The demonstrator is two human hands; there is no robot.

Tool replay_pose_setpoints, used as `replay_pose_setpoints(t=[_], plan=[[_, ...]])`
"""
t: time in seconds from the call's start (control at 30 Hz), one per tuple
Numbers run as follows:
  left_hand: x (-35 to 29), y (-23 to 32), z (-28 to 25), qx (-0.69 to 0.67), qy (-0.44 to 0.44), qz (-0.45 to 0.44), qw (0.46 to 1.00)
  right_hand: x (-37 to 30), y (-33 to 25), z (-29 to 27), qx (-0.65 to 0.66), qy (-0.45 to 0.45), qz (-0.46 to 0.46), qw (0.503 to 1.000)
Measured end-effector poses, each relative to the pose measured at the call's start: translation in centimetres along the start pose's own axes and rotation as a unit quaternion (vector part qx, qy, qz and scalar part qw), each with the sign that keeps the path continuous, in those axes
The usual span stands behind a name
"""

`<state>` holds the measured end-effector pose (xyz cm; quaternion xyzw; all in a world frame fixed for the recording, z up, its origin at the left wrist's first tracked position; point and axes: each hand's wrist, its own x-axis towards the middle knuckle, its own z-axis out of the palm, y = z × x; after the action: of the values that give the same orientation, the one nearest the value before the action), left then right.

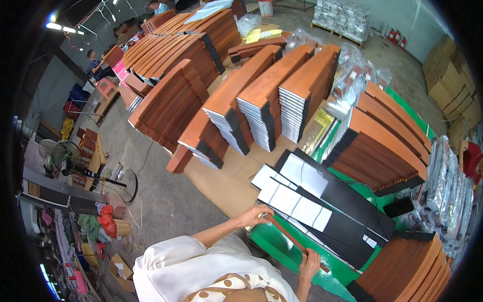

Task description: Applying black protective strips to wooden furniture slats at a workstation.

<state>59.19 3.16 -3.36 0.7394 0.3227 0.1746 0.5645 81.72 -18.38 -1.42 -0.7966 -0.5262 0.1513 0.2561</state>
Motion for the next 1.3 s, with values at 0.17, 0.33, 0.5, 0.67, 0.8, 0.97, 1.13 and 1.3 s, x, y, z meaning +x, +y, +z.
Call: replay_pose_setpoints(t=[0.17,0.33,0.5,0.67,0.8,0.97,1.13,1.3], plan=[[1.5,-3.8,3.7,0.003,-0.010,-0.030,0.999,0.5,3.9,1.6,-0.026,-0.044,0.021,0.998],[1.6,-4.3,3.4,-0.106,0.055,-0.093,0.989,2.5,3.5,2.2,-0.058,-0.010,-0.013,0.998],[1.7,-8.1,4.2,-0.125,0.038,-0.073,0.989,1.7,4.2,4.0,-0.104,0.025,0.003,0.994],[1.6,-6.9,4.1,0.024,0.053,0.022,0.998,0.7,4.7,4.9,-0.138,0.046,0.001,0.989],[0.7,-7.7,4.2,0.039,0.069,0.066,0.995,0.2,4.6,5.2,-0.147,0.059,-0.009,0.987],[0.3,-7.8,4.3,0.014,0.118,0.088,0.989,-0.1,5.1,6.1,-0.175,0.090,-0.025,0.980],[0.5,-9.2,4.8,0.003,0.149,0.111,0.983,-0.2,5.0,6.4,-0.168,0.152,-0.089,0.970],[0.5,-9.2,5.1,0.011,0.160,0.132,0.978,-0.6,5.8,6.4,-0.169,0.165,-0.109,0.966]])
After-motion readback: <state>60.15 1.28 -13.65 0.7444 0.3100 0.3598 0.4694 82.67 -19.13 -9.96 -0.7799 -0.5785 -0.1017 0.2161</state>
